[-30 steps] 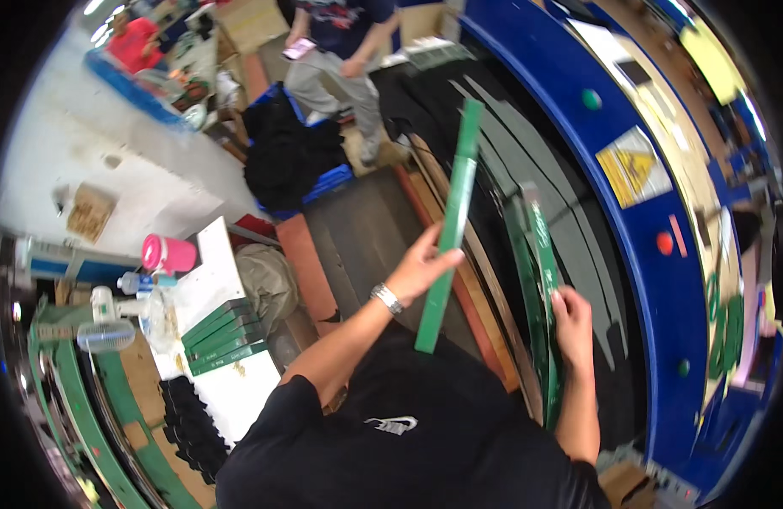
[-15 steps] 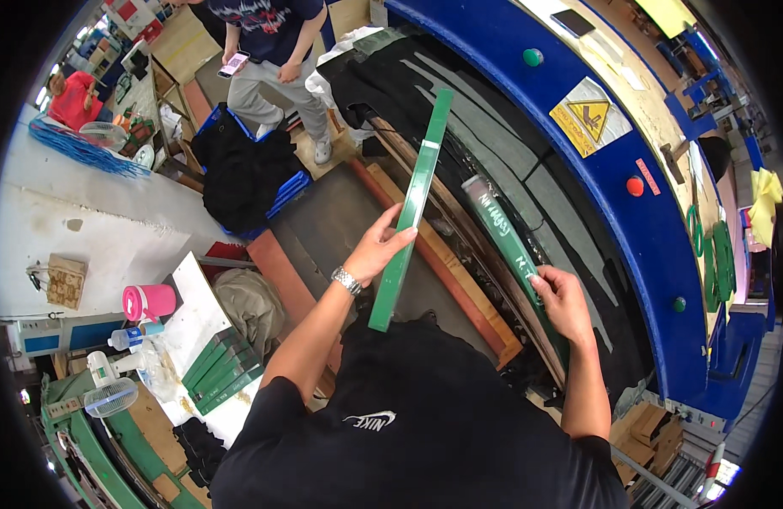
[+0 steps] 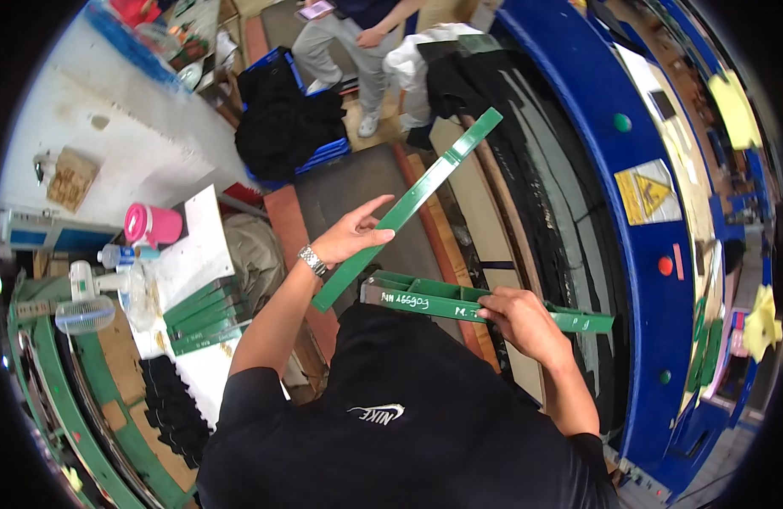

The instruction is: The person places a green plastic template onto a large sheet of black fabric on a cutting machine. They adjust the template and fabric, then use the machine to cut the fabric. The person removes the cut fabric pieces and the template, then repeats the process with a new template and fabric sheet.

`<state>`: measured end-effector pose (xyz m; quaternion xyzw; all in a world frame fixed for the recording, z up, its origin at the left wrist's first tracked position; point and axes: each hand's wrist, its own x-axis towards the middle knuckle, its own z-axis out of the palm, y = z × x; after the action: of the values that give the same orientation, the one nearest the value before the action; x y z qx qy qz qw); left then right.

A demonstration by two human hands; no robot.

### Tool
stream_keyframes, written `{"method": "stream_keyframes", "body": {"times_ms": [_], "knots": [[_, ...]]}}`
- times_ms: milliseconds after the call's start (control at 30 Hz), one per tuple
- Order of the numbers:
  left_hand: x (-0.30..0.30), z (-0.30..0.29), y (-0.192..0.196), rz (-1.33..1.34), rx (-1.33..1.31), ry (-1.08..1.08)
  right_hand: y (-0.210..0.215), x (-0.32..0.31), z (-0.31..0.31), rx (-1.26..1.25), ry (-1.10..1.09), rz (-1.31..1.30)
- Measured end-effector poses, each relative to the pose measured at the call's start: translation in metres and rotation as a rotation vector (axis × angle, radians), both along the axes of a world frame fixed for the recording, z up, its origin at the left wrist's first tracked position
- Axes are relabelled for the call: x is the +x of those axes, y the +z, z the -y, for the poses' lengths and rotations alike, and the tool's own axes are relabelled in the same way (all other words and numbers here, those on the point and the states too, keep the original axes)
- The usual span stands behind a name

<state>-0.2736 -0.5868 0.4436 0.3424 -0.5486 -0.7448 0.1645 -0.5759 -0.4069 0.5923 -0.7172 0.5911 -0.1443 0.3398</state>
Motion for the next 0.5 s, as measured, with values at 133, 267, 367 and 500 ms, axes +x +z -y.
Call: {"method": "stream_keyframes", "body": {"times_ms": [133,267,367,500], "knots": [[0.053,0.0,-0.006,-0.005,-0.011,0.106,0.002,0.028,0.053,-0.105,0.382,-0.249],[0.101,-0.004,-0.016,-0.059,0.093,0.239,0.008,0.067,0.11,-0.156,0.653,-0.322],[0.121,-0.005,-0.029,-0.046,0.08,0.263,-0.002,0.087,0.135,-0.218,0.733,-0.366],[0.136,-0.006,-0.038,-0.064,0.103,0.351,-0.005,0.109,0.165,-0.215,0.803,-0.33]]}}
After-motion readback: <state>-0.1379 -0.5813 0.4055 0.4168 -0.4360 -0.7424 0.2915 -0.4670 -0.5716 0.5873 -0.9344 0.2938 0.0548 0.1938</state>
